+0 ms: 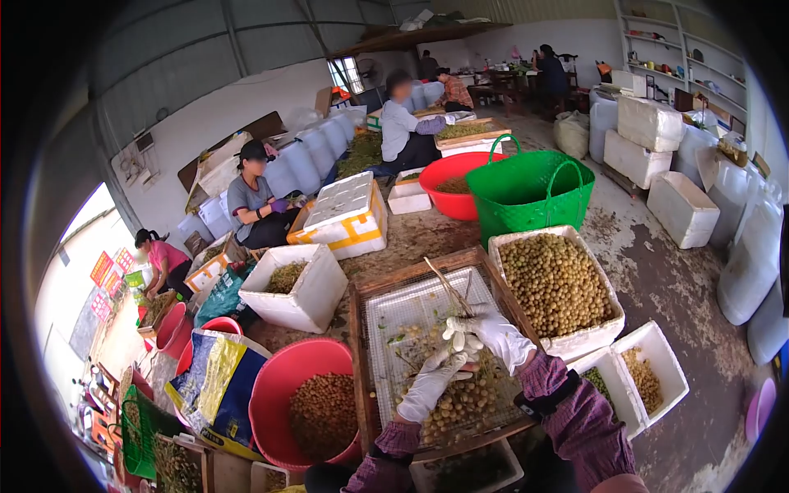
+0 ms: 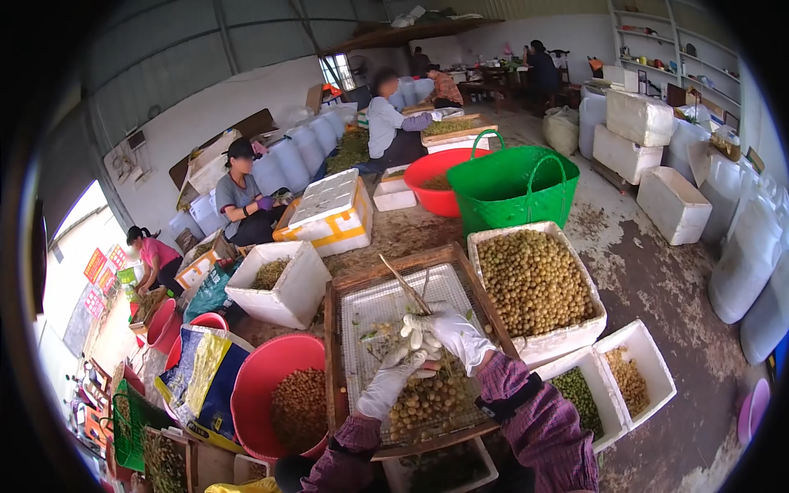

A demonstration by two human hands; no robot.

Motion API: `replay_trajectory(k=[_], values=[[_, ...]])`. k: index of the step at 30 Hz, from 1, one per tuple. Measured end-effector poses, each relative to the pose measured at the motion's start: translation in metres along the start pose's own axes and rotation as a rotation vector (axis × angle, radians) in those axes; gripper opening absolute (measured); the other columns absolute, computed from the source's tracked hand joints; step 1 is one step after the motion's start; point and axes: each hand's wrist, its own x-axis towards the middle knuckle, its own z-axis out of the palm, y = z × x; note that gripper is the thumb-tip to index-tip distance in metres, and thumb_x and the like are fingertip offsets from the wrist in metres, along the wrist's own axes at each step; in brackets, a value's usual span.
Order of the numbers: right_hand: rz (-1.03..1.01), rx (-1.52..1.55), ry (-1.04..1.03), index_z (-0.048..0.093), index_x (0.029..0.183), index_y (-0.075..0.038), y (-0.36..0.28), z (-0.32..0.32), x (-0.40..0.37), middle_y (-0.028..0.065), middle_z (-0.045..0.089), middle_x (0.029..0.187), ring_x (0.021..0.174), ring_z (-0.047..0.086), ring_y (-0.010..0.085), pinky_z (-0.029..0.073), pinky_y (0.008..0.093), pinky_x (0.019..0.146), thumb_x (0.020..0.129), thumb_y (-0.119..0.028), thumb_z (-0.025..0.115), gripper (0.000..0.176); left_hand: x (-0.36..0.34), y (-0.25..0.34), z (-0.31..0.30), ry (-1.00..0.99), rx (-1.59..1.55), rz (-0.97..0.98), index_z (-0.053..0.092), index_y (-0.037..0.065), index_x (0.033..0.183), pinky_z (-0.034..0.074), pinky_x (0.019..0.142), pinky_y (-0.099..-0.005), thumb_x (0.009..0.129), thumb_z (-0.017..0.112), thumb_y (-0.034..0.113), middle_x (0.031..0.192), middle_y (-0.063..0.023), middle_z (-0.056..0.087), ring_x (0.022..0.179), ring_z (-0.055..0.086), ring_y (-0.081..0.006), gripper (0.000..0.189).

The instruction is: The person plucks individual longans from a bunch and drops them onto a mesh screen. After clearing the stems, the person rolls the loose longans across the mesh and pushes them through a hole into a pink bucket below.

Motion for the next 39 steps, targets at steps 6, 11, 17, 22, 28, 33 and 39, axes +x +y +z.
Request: replay_trajectory(k=[6, 11, 17, 22, 28, 33, 39], values=[[0.036, 0.003, 0.026, 0.067, 0.086, 0.005, -0.005, 0.004, -0.006, 0.0051, 0.059, 0.060, 0.043, 0.045, 0.0087, 0.034, 0.0254, 0.040, 0.086, -0.025, 0.068, 0.029, -0.002, -0.028, -0.002, 0.110, -0.163, -0.010, 0.051, 0.001, 0.126, 0.047, 0.092, -0.0315, 0.095, 0.054, 0.019, 0.115, -0.0074, 0.061, 0.106, 0.057, -0.0142, 0.036], [-0.024, -0.151, 0.125, 0.068, 0.079, 0.000, 0.003, -0.010, 0.006, 0.0053, 0.064, 0.064, 0.049, 0.051, 0.0107, 0.037, 0.0261, 0.047, 0.086, -0.018, 0.067, 0.020, -0.016, 0.005, -0.002, 0.083, -0.080, -0.006, 0.056, 0.001, 0.117, 0.050, 0.082, -0.0317, 0.096, 0.052, 0.026, 0.106, -0.0090, 0.062, 0.096, 0.060, -0.0167, 0.033], [-0.062, -0.085, 0.228, 0.069, 0.077, 0.001, 0.025, -0.010, 0.013, 0.0067, 0.065, 0.065, 0.052, 0.055, 0.0125, 0.040, 0.0269, 0.051, 0.085, -0.017, 0.067, 0.019, -0.022, -0.001, -0.015, 0.121, -0.025, -0.272, 0.058, 0.003, 0.103, 0.049, 0.057, -0.0303, 0.095, 0.053, 0.030, 0.080, -0.0059, 0.059, 0.063, 0.056, -0.0152, 0.028], [-0.003, -0.305, 0.315, 0.069, 0.078, 0.001, 0.029, -0.008, 0.013, 0.0059, 0.064, 0.063, 0.053, 0.054, 0.0142, 0.041, 0.0282, 0.053, 0.083, -0.017, 0.068, 0.019, -0.019, -0.008, -0.023, 0.130, 0.443, -0.343, 0.059, 0.005, 0.098, 0.044, 0.045, -0.0263, 0.095, 0.052, 0.032, 0.073, 0.0000, 0.057, 0.049, 0.051, -0.0110, 0.027], [-0.029, -0.228, 0.272, 0.068, 0.077, 0.001, 0.034, -0.006, 0.014, 0.0081, 0.066, 0.066, 0.048, 0.056, 0.0140, 0.042, 0.0289, 0.050, 0.084, -0.016, 0.066, 0.019, -0.027, -0.016, -0.026, 0.191, 0.683, -0.422, 0.060, 0.005, 0.095, 0.046, 0.049, -0.0247, 0.095, 0.054, 0.028, 0.074, 0.0008, 0.058, 0.059, 0.053, -0.0083, 0.024], [-0.134, -0.117, 0.359, 0.068, 0.074, -0.002, -0.008, -0.009, -0.004, 0.0014, 0.056, 0.051, 0.037, 0.036, 0.0075, 0.024, 0.0227, 0.036, 0.089, -0.023, 0.063, 0.025, -0.040, -0.040, -0.057, 0.020, 0.377, -0.359, 0.059, 0.004, 0.102, 0.052, 0.058, -0.0280, 0.094, 0.055, 0.028, 0.084, -0.0031, 0.063, 0.064, 0.058, -0.0121, 0.025], [0.078, 0.058, 0.045, 0.064, 0.087, 0.008, -0.011, -0.029, -0.004, 0.0077, 0.058, 0.060, 0.039, 0.042, 0.0091, 0.029, 0.0223, 0.038, 0.088, -0.026, 0.065, 0.034, -0.035, -0.028, -0.055, 0.131, -0.228, -0.190, 0.052, 0.003, 0.125, 0.046, 0.094, -0.0420, 0.092, 0.057, 0.024, 0.109, -0.0098, 0.057, 0.095, 0.055, -0.0177, 0.039]])
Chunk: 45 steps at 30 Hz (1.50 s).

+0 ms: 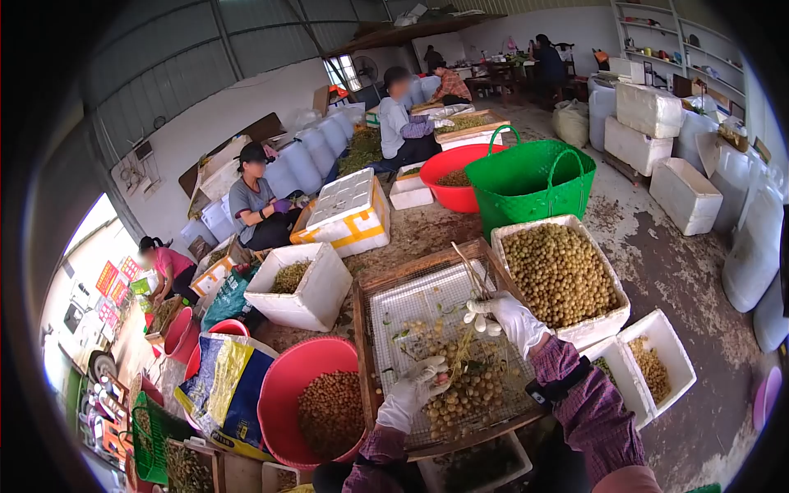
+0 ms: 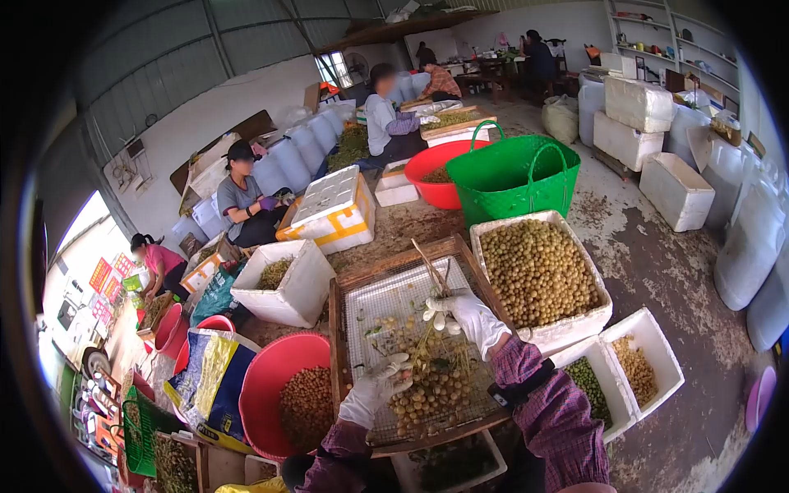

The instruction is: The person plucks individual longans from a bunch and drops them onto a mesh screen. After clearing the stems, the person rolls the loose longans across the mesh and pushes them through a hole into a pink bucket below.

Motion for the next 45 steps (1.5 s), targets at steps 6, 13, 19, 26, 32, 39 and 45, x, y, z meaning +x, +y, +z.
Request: replay_trajectory(k=[6, 13, 19, 26, 32, 39, 45], values=[[0.024, -0.078, -0.086, 0.068, 0.087, 0.003, 0.014, 0.012, 0.007, 0.0074, 0.060, 0.062, 0.045, 0.043, 0.0092, 0.026, 0.0234, 0.037, 0.087, -0.027, 0.066, 0.030, 0.008, 0.017, 0.034, -0.095, -0.212, -0.083, 0.049, 0.005, 0.131, 0.046, 0.092, -0.0391, 0.093, 0.054, 0.018, 0.127, -0.0100, 0.054, 0.104, 0.055, -0.0205, 0.040], [-0.055, -0.084, 0.101, 0.064, 0.090, 0.002, 0.002, 0.018, -0.002, 0.0074, 0.065, 0.071, 0.048, 0.052, 0.0086, 0.032, 0.0219, 0.038, 0.089, -0.023, 0.064, 0.024, 0.023, -0.015, -0.013, 0.124, -0.209, 0.040, 0.052, 0.004, 0.124, 0.051, 0.082, -0.0361, 0.091, 0.058, 0.010, 0.118, -0.0092, 0.058, 0.100, 0.057, -0.0225, 0.035], [-0.391, -0.061, 0.172, 0.064, 0.088, 0.001, -0.024, 0.000, -0.011, 0.0056, 0.063, 0.069, 0.054, 0.051, 0.0096, 0.040, 0.0223, 0.051, 0.091, -0.021, 0.060, 0.023, -0.009, 0.024, 0.014, 0.168, -0.359, 0.097, 0.040, 0.002, 0.132, 0.047, 0.095, -0.0438, 0.096, 0.048, 0.015, 0.130, -0.0105, 0.048, 0.108, 0.055, -0.0244, 0.038], [-0.534, -0.135, 0.100, 0.063, 0.086, 0.000, -0.013, 0.013, -0.007, 0.0061, 0.064, 0.070, 0.057, 0.057, 0.0136, 0.047, 0.0271, 0.056, 0.092, -0.019, 0.060, 0.020, -0.021, 0.024, -0.034, 0.173, -0.468, 0.264, 0.045, 0.000, 0.129, 0.046, 0.096, -0.0415, 0.098, 0.042, 0.015, 0.128, -0.0120, 0.050, 0.114, 0.052, -0.0230, 0.035], [-0.608, -0.020, 0.194, 0.063, 0.084, 0.001, -0.044, 0.036, -0.040, 0.0034, 0.057, 0.058, 0.045, 0.049, 0.0106, 0.039, 0.0251, 0.044, 0.091, -0.013, 0.059, 0.016, -0.054, 0.049, -0.138, 0.912, 0.269, 0.272, 0.052, 0.002, 0.123, 0.042, 0.095, -0.0380, 0.088, 0.062, 0.029, 0.123, -0.0138, 0.055, 0.111, 0.053, -0.0278, 0.045], [-0.560, -0.434, 0.151, 0.063, 0.086, -0.004, -0.019, 0.056, -0.025, -0.0084, 0.051, 0.065, 0.057, 0.041, 0.0013, 0.038, 0.0205, 0.053, 0.078, -0.012, 0.075, 0.016, 0.030, -0.020, -0.097, 0.550, 1.620, 0.224, 0.067, 0.005, 0.094, 0.049, 0.081, -0.0376, 0.088, 0.055, 0.045, 0.092, -0.0182, 0.067, 0.091, 0.064, -0.0335, 0.042], [-0.306, -0.538, 0.105, 0.065, 0.092, -0.003, 0.011, 0.053, -0.009, -0.0046, 0.055, 0.068, 0.060, 0.046, 0.0041, 0.040, 0.0209, 0.055, 0.080, -0.013, 0.073, 0.018, 0.092, -0.045, -0.091, 0.507, 1.352, 0.064, 0.065, 0.001, 0.105, 0.050, 0.081, -0.0340, 0.085, 0.063, 0.041, 0.095, -0.0131, 0.069, 0.090, 0.065, -0.0263, 0.044]])
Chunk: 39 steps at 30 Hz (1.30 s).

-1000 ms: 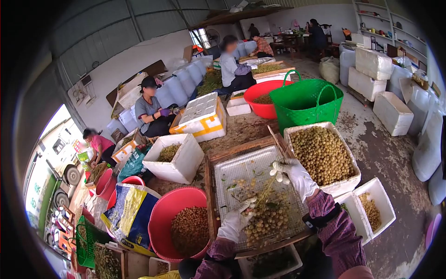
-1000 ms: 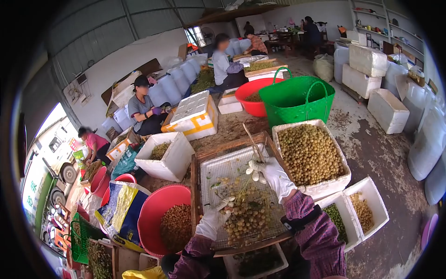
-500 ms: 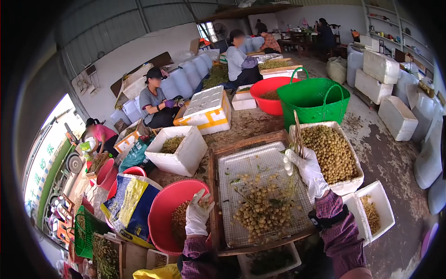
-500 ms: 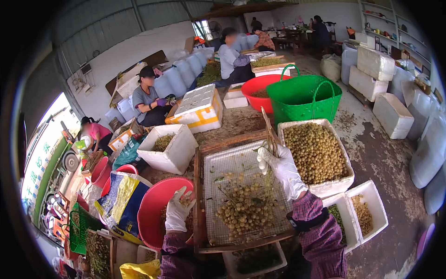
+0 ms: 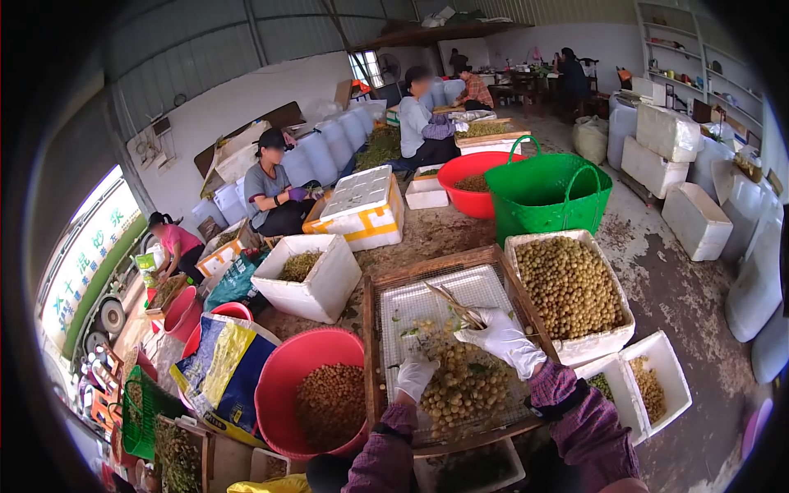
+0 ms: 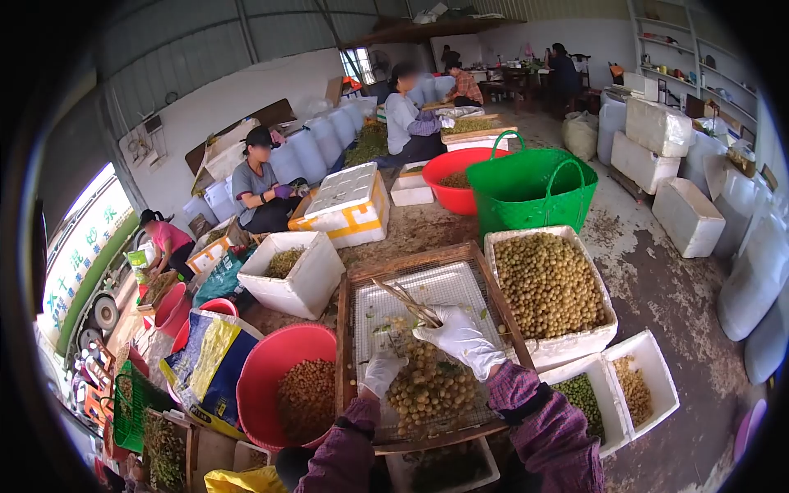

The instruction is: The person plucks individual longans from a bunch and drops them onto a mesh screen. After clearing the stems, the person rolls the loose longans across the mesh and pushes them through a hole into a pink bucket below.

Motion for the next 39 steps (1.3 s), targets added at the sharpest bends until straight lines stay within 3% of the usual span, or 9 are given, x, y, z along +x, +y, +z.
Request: replay_trajectory(k=[5, 10, 12, 20, 22, 26, 29, 38, 39], values=[[0.125, 0.095, -0.020, 0.067, 0.096, 0.000, 0.020, 0.007, 0.007, -0.0011, 0.057, 0.064, 0.052, 0.048, 0.0066, 0.038, 0.0225, 0.047, 0.082, -0.015, 0.071, 0.020, -0.051, 0.077, -0.060, -0.059, -1.063, -0.012, 0.062, 0.000, 0.108, 0.048, 0.078, -0.0220, 0.090, 0.061, 0.017, 0.094, -0.0059, 0.068, 0.082, 0.063, -0.0119, 0.024], [0.045, 0.298, -0.097, 0.065, 0.093, 0.005, 0.003, 0.018, 0.003, 0.0068, 0.061, 0.063, 0.050, 0.051, 0.0109, 0.041, 0.0276, 0.048, 0.083, -0.013, 0.070, 0.022, -0.067, 0.107, -0.092, -0.326, -0.954, 0.340, 0.060, 0.001, 0.109, 0.047, 0.082, -0.0247, 0.094, 0.055, 0.015, 0.099, -0.0057, 0.066, 0.089, 0.061, -0.0132, 0.021], [0.205, 0.286, -0.128, 0.065, 0.090, 0.006, 0.008, 0.017, 0.007, 0.0071, 0.061, 0.062, 0.051, 0.054, 0.0120, 0.042, 0.0273, 0.049, 0.083, -0.013, 0.069, 0.020, -0.070, 0.104, -0.093, -0.462, -1.041, 0.376, 0.057, 0.003, 0.113, 0.046, 0.085, -0.0259, 0.094, 0.056, 0.017, 0.104, -0.0056, 0.063, 0.094, 0.059, -0.0133, 0.024], [0.044, -0.227, 0.118, 0.068, 0.091, 0.000, 0.011, 0.015, 0.006, 0.0029, 0.059, 0.060, 0.050, 0.052, 0.0093, 0.042, 0.0263, 0.050, 0.084, -0.018, 0.068, 0.020, -0.098, 0.120, -0.070, -0.090, -0.561, 0.417, 0.056, 0.003, 0.109, 0.045, 0.082, -0.0271, 0.091, 0.060, 0.014, 0.098, -0.0037, 0.061, 0.089, 0.056, -0.0121, 0.022], [-0.048, -0.359, 0.225, 0.069, 0.095, -0.004, 0.022, 0.016, 0.009, 0.0103, 0.063, 0.065, 0.058, 0.059, 0.0207, 0.047, 0.0324, 0.057, 0.080, -0.032, 0.069, 0.032, -0.092, 0.108, -0.055, 0.042, -0.400, 0.465, 0.056, 0.003, 0.108, 0.045, 0.080, -0.0269, 0.091, 0.058, 0.012, 0.095, -0.0033, 0.061, 0.086, 0.055, -0.0133, 0.019], [-0.033, -0.348, 0.309, 0.069, 0.098, -0.006, 0.018, 0.016, 0.006, 0.0160, 0.063, 0.066, 0.058, 0.061, 0.0296, 0.049, 0.0356, 0.059, 0.078, -0.034, 0.070, 0.035, -0.090, 0.096, -0.040, 0.117, -0.538, 0.448, 0.057, 0.002, 0.105, 0.045, 0.079, -0.0273, 0.094, 0.055, 0.012, 0.093, -0.0035, 0.063, 0.084, 0.057, -0.0148, 0.015], [-0.094, -0.165, 0.341, 0.068, 0.094, 0.000, 0.023, 0.017, 0.009, 0.0019, 0.056, 0.056, 0.046, 0.047, 0.0080, 0.038, 0.0261, 0.044, 0.083, -0.019, 0.070, 0.022, -0.091, 0.101, -0.047, -0.011, -0.791, 0.357, 0.058, 0.002, 0.107, 0.046, 0.078, -0.0269, 0.094, 0.054, 0.011, 0.095, -0.0038, 0.065, 0.087, 0.059, -0.0144, 0.015], [0.094, 0.197, 0.350, 0.066, 0.084, 0.003, 0.016, 0.007, 0.013, 0.0033, 0.059, 0.058, 0.045, 0.048, 0.0091, 0.036, 0.0257, 0.043, 0.082, -0.014, 0.070, 0.018, -0.106, 0.086, -0.028, -0.474, -1.722, -0.040, 0.054, 0.004, 0.119, 0.054, 0.069, -0.0320, 0.093, 0.054, 0.011, 0.103, -0.0072, 0.063, 0.090, 0.061, -0.0179, 0.027], [0.102, 0.227, 0.337, 0.063, 0.090, 0.008, 0.023, 0.005, 0.016, 0.0084, 0.064, 0.071, 0.048, 0.050, 0.0101, 0.038, 0.0244, 0.041, 0.077, 0.004, 0.063, 0.014, -0.107, 0.086, -0.028, -0.467, -1.691, -0.049, 0.055, 0.004, 0.118, 0.054, 0.068, -0.0338, 0.092, 0.055, 0.012, 0.103, -0.0075, 0.063, 0.088, 0.061, -0.0192, 0.027]])
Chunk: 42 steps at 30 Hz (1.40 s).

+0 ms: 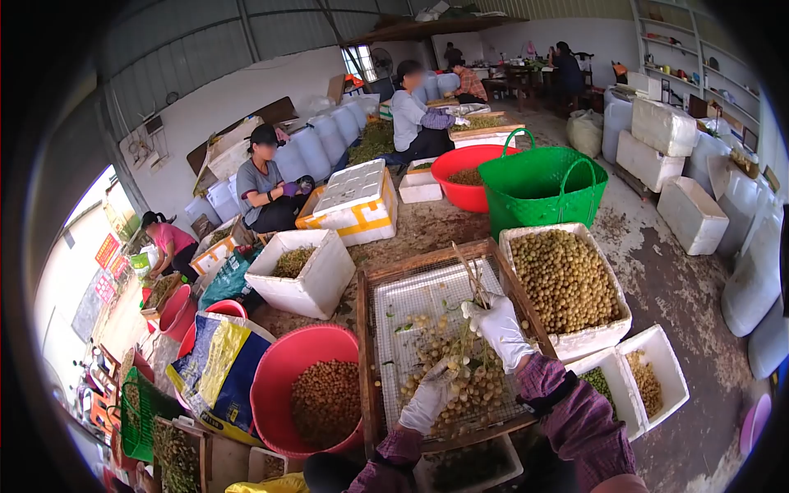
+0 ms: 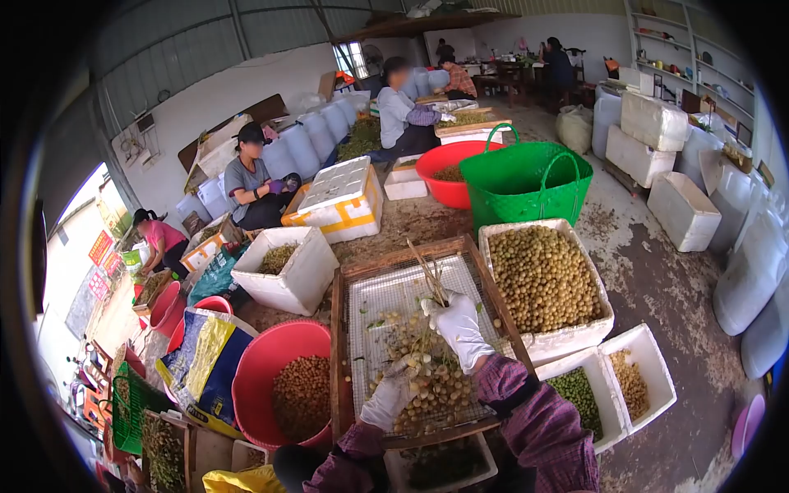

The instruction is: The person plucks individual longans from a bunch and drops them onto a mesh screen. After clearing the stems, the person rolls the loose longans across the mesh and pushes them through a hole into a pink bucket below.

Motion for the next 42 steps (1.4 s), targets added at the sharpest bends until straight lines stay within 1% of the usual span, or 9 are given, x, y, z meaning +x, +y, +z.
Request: replay_trajectory(k=[4, 10, 13, 16, 19, 27, 30, 37, 42], values=[[-0.084, 0.072, 0.056, 0.062, 0.087, 0.007, -0.001, -0.012, 0.011, 0.0087, 0.064, 0.072, 0.048, 0.052, 0.0105, 0.038, 0.0235, 0.039, 0.077, 0.006, 0.060, 0.011, 0.002, -0.008, -0.025, -0.167, -0.029, -0.120, 0.053, 0.003, 0.121, 0.055, 0.068, -0.0345, 0.093, 0.055, 0.012, 0.108, -0.0085, 0.061, 0.087, 0.060, -0.0187, 0.029], [-0.015, 0.127, 0.034, 0.064, 0.085, 0.005, -0.009, -0.025, 0.016, 0.0061, 0.062, 0.067, 0.046, 0.051, 0.0083, 0.037, 0.0209, 0.038, 0.085, -0.006, 0.064, 0.011, 0.001, 0.004, -0.005, 0.218, -0.112, 0.053, 0.054, 0.004, 0.121, 0.055, 0.073, -0.0368, 0.093, 0.056, 0.016, 0.105, -0.0063, 0.061, 0.082, 0.058, -0.0153, 0.030], [0.046, 0.049, 0.018, 0.064, 0.084, 0.004, -0.022, -0.015, 0.002, 0.0054, 0.061, 0.065, 0.046, 0.051, 0.0079, 0.036, 0.0215, 0.038, 0.083, -0.010, 0.068, 0.014, 0.002, 0.013, 0.011, 0.047, -0.008, 0.095, 0.054, 0.004, 0.123, 0.054, 0.078, -0.0376, 0.094, 0.055, 0.017, 0.106, -0.0064, 0.060, 0.088, 0.058, -0.0152, 0.032], [0.009, -0.004, -0.004, 0.065, 0.090, 0.005, -0.014, -0.010, 0.002, 0.0042, 0.060, 0.061, 0.044, 0.049, 0.0073, 0.037, 0.0226, 0.039, 0.081, -0.012, 0.073, 0.021, 0.004, 0.015, 0.034, -0.003, 0.328, 0.035, 0.052, 0.005, 0.126, 0.055, 0.080, -0.0384, 0.094, 0.055, 0.016, 0.106, -0.0057, 0.059, 0.093, 0.057, -0.0155, 0.035], [-0.011, -0.016, -0.025, 0.062, 0.102, 0.006, -0.004, -0.009, 0.004, 0.0027, 0.057, 0.056, 0.043, 0.046, 0.0074, 0.035, 0.0235, 0.040, 0.080, -0.014, 0.074, 0.032, 0.006, 0.003, 0.037, 0.061, 0.281, 0.029, 0.048, 0.007, 0.129, 0.053, 0.084, -0.0375, 0.094, 0.055, 0.019, 0.111, -0.0048, 0.059, 0.101, 0.057, -0.0173, 0.038], [0.045, -0.068, -0.001, 0.061, 0.108, 0.006, -0.016, -0.008, -0.004, 0.0012, 0.055, 0.055, 0.043, 0.046, 0.0077, 0.036, 0.0235, 0.041, 0.080, -0.015, 0.074, 0.037, 0.007, -0.008, 0.037, 0.127, 0.332, 0.140, 0.055, 0.011, 0.123, 0.056, 0.070, -0.0295, 0.089, 0.061, 0.007, 0.105, -0.0033, 0.060, 0.087, 0.058, -0.0112, 0.034], [0.071, -0.030, -0.083, 0.065, 0.095, 0.001, -0.011, -0.009, -0.003, 0.0017, 0.059, 0.062, 0.048, 0.051, 0.0094, 0.038, 0.0241, 0.041, 0.081, -0.015, 0.073, 0.023, 0.006, -0.008, 0.030, 0.186, 0.314, 0.041, 0.056, 0.008, 0.118, 0.054, 0.062, -0.0267, 0.089, 0.061, 0.007, 0.100, -0.0031, 0.063, 0.071, 0.057, -0.0098, 0.030], [0.150, -0.124, -0.491, 0.064, 0.104, -0.002, -0.012, -0.019, 0.001, 0.0009, 0.061, 0.069, 0.051, 0.050, 0.0080, 0.039, 0.0224, 0.045, 0.080, -0.018, 0.074, 0.031, -0.006, 0.011, 0.021, 0.131, 0.128, -0.084, 0.058, 0.004, 0.113, 0.048, 0.050, -0.0222, 0.089, 0.062, 0.009, 0.099, -0.0049, 0.066, 0.062, 0.057, -0.0092, 0.025], [0.100, -0.151, -0.310, 0.060, 0.119, -0.003, -0.017, -0.022, 0.004, -0.0016, 0.052, 0.059, 0.049, 0.046, 0.0068, 0.037, 0.0226, 0.044, 0.084, -0.018, 0.070, 0.040, -0.016, 0.012, 0.012, 0.140, 0.354, -0.221, 0.058, 0.005, 0.113, 0.044, 0.053, -0.0230, 0.093, 0.058, 0.022, 0.099, -0.0044, 0.065, 0.065, 0.053, -0.0096, 0.026]])
